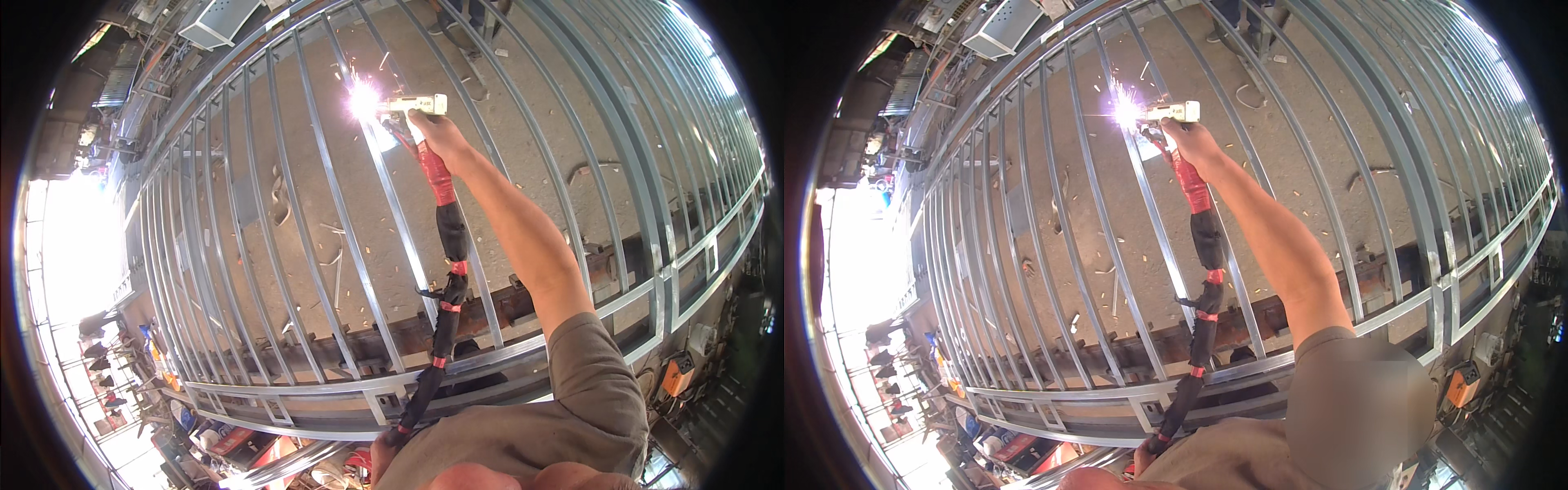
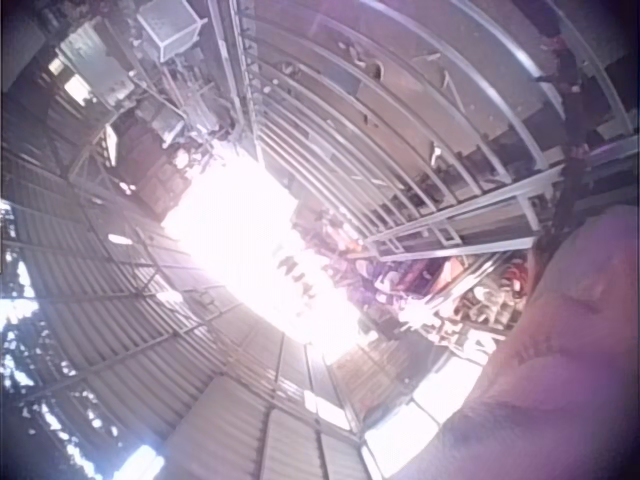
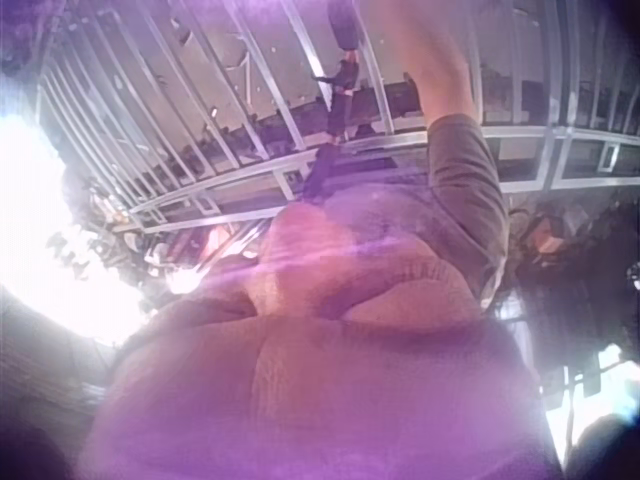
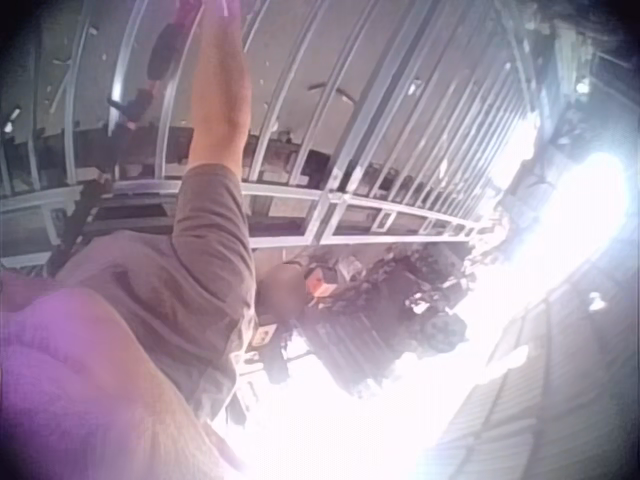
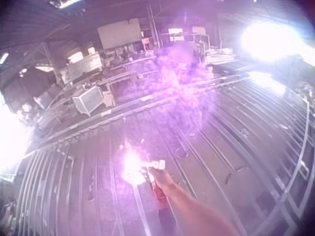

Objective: The person welds a large metal frame using a handheld welding torch. They move along the frame, applying welds at multiple joints and intersections while sparks are visible. The person adjusts position and angle to reach different sections of the frame.

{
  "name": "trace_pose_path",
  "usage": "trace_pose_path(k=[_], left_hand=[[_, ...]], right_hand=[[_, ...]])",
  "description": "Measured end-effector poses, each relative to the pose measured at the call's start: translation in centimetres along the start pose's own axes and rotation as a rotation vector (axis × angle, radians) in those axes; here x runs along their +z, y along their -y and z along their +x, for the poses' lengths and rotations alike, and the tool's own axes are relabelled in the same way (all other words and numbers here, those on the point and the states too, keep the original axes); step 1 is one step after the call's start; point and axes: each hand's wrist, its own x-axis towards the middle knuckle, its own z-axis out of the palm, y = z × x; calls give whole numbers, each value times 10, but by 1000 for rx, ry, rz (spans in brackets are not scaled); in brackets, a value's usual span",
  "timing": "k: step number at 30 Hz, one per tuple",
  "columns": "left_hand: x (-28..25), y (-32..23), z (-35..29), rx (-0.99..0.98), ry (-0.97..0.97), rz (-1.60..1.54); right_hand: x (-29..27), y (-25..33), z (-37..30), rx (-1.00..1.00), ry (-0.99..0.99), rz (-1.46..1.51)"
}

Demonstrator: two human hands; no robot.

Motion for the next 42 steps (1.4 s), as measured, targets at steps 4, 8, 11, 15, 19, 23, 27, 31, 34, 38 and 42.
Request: trace_pose_path(k=[4, 8, 11, 15, 19, 23, 27, 31, 34, 38, 42], left_hand=[[-7, 19, -4, 116, -34, -55], [-7, 51, 7, 170, -81, 48], [-7, 58, 12, 153, -32, 17], [-15, 46, 9, 128, -21, 57], [-19, 40, 10, 143, -18, 94], [-12, 50, 12, 195, -61, 25], [-9, 60, 18, 194, -28, 75], [-6, 68, 21, 190, -19, 49], [-3, 77, 26, 182, 3, 70], [-3, 82, 29, 184, 30, 144], [-5, 72, 23, 147, 41, 78]], right_hand=[[-8, -1, -29, 5, -81, 66], [-30, -15, -65, 54, -62, 77], [-40, -29, -81, 92, -35, 68], [-44, -37, -86, 108, 26, 60], [-41, -37, -85, 81, 31, 9], [-38, -37, -83, 65, 26, -24], [-37, -36, -83, 91, 44, -44], [-34, -32, -85, 93, 37, -59], [-32, -28, -89, 87, 42, -54], [-33, -25, -91, 118, 41, -89], [-34, -26, -92, 136, 38, -89]])
